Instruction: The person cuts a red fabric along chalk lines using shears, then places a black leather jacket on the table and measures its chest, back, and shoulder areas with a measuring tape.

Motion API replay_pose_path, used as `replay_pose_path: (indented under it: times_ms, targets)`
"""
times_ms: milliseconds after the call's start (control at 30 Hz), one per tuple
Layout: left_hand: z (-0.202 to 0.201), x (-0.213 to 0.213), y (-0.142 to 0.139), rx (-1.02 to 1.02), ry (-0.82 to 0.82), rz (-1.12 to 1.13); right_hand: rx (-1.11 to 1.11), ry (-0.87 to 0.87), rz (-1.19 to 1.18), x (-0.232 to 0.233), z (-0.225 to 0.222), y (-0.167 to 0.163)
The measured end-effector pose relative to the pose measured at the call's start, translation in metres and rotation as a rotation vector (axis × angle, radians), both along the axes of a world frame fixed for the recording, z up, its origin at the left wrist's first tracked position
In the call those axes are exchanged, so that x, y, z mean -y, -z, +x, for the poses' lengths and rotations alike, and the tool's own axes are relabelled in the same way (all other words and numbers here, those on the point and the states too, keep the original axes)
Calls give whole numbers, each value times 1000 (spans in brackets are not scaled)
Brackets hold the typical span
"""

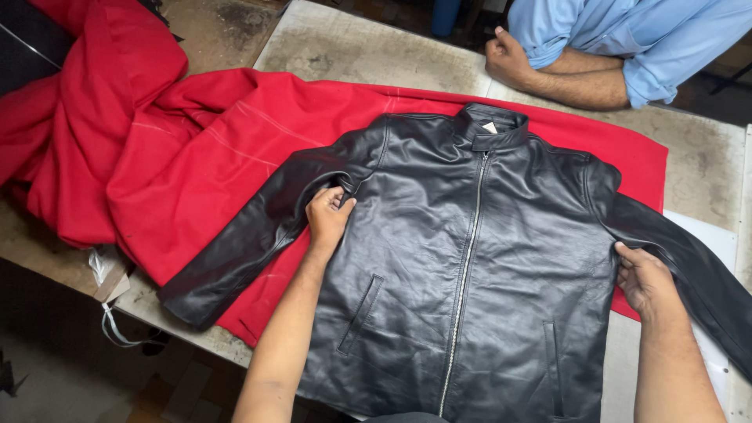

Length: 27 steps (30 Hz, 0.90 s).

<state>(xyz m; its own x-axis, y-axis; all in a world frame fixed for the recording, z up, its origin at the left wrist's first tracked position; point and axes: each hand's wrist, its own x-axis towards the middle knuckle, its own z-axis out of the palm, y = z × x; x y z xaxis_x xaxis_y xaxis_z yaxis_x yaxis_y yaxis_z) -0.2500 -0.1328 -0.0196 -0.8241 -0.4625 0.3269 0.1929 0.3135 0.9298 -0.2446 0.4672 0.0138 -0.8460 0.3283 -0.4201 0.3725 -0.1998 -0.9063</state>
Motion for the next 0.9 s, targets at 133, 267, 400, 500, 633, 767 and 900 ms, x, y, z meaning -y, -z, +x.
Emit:
replay_pose_path:
  times_ms: [133,267,400,500,633,767,900]
  targets:
    - [4,-14,-3,-146,-46,-126,-32,67,45,9,0,-1]
    - [1,-12,-4,-140,-45,-71,-45,145,185,19,-3,5]
    - [-5,-1,-5,76,156,168,-7,-94,-66,3,0,-6]
    - [-10,-1,-5,55,150,359,5,138,48,-17,7,-23]
    - [-9,-16,-5,-5,39,105,-7,214,198,-33,11,-37]
    - [-2,-24,-3,70,-33,-156,-167,187,259,-28,14,-43]
    - [1,-20,-5,124,137,214,166,-118,188,-25,22,-37]
